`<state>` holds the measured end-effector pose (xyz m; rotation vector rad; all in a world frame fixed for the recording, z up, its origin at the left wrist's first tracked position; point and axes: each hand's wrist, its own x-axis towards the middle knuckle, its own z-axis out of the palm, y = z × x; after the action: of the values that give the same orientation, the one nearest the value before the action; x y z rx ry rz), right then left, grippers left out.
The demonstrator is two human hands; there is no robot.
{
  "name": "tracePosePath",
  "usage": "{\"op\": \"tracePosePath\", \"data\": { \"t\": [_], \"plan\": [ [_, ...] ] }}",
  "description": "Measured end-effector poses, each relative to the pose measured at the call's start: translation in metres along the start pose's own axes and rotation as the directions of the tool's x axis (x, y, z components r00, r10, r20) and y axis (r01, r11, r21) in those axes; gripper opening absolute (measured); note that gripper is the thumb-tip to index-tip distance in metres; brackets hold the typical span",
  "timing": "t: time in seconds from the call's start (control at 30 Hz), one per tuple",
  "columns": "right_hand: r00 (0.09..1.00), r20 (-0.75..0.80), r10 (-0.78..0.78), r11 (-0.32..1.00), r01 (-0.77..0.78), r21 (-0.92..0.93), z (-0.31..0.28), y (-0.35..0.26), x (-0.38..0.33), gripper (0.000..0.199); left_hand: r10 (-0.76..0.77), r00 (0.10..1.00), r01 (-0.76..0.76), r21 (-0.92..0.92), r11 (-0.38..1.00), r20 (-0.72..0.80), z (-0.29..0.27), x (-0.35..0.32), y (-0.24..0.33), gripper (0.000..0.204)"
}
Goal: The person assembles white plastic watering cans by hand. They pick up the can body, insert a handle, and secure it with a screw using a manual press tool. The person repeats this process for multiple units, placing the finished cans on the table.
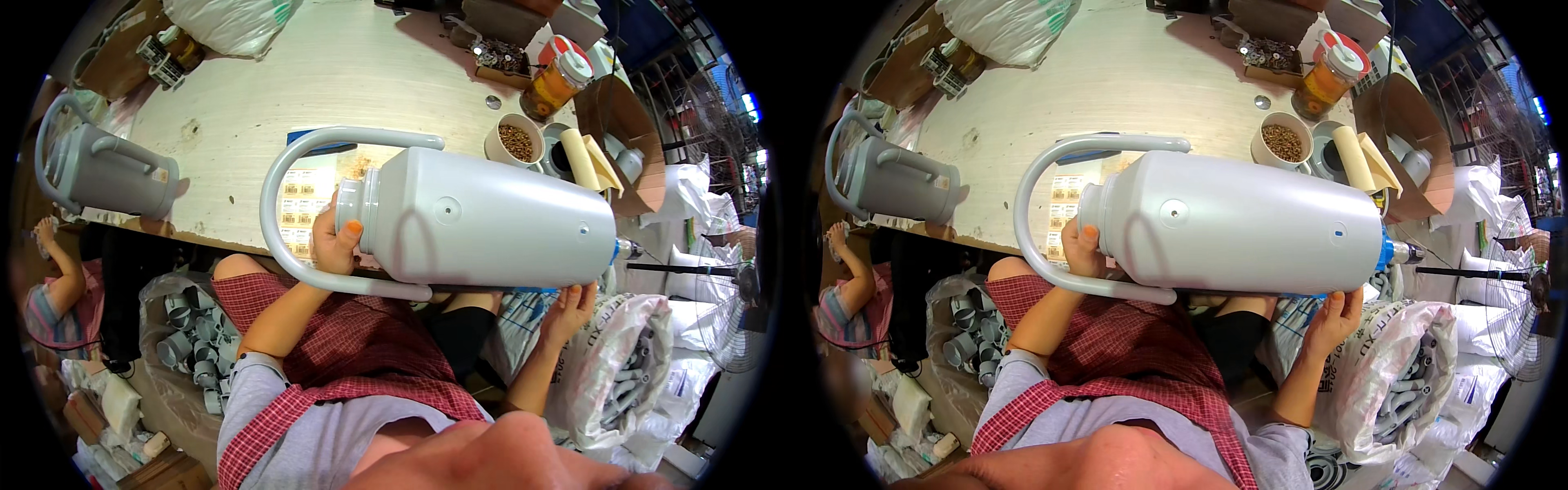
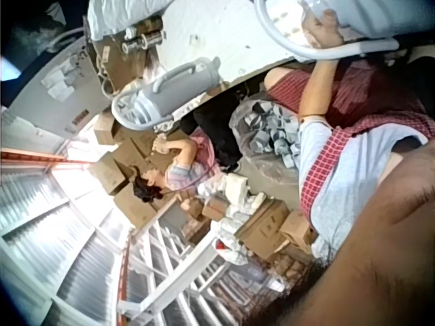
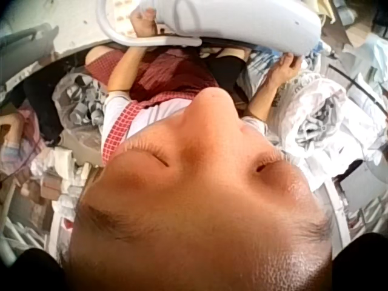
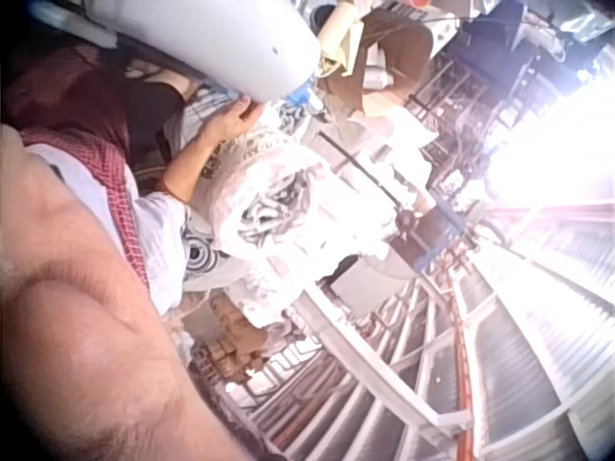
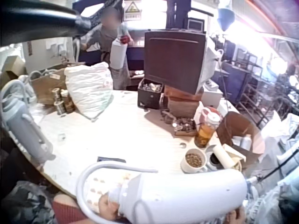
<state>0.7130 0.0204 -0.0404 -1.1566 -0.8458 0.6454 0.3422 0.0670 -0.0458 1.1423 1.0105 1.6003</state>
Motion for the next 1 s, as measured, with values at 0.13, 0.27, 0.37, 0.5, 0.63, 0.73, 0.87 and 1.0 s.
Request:
{"op": "tracePosePath", "data": {
  "t": [0.13,0.27,0.37,0.5,0.63,0.73,0.87,1.0],
  "plan": [
    [0.996,0.087,-0.002,1.000,0.000,0.022,-0.006,0.001,0.001,0.040,-0.005,1.000,0.004,-0.045,0.999,-0.024,-0.001,-0.002,-0.004,0.057],
    [0.999,0.046,-0.015,1.000,0.015,0.001,-0.003,-0.001,-0.003,0.043,-0.076,0.997,0.074,-0.075,0.994,-0.024,-0.005,-0.006,-0.005,0.056],
    [0.999,-0.004,-0.041,0.998,0.040,-0.049,-0.010,0.002,-0.004,0.042,-0.197,0.976,0.204,-0.077,0.976,0.092,-0.022,-0.009,-0.025,0.054],
    [0.979,-0.139,0.150,0.883,-0.196,-0.427,0.002,-0.027,-0.009,0.033,-0.214,0.976,0.207,0.135,0.969,0.033,-0.038,-0.012,-0.041,0.065],
    [0.959,0.274,-0.076,0.727,0.242,-0.642,-0.002,-0.064,-0.017,0.059,-0.121,0.992,0.113,0.206,0.972,0.026,-0.050,0.004,-0.045,0.076],
    [0.905,0.380,-0.192,0.586,0.417,-0.695,-0.059,-0.142,-0.030,0.040,-0.044,0.998,0.034,0.231,0.972,0.036,-0.055,0.005,-0.041,0.085],
    [0.991,-0.017,-0.132,0.434,0.042,-0.900,-0.169,-0.201,0.016,0.020,-0.065,0.998,0.059,0.212,0.975,0.023,-0.067,0.020,-0.050,0.086],
    [0.977,-0.205,-0.057,-0.290,-0.213,-0.933,-0.266,-0.202,0.047,0.027,-0.121,0.992,0.112,0.182,0.977,0.036,-0.072,0.021,-0.043,0.085]
  ]
}}
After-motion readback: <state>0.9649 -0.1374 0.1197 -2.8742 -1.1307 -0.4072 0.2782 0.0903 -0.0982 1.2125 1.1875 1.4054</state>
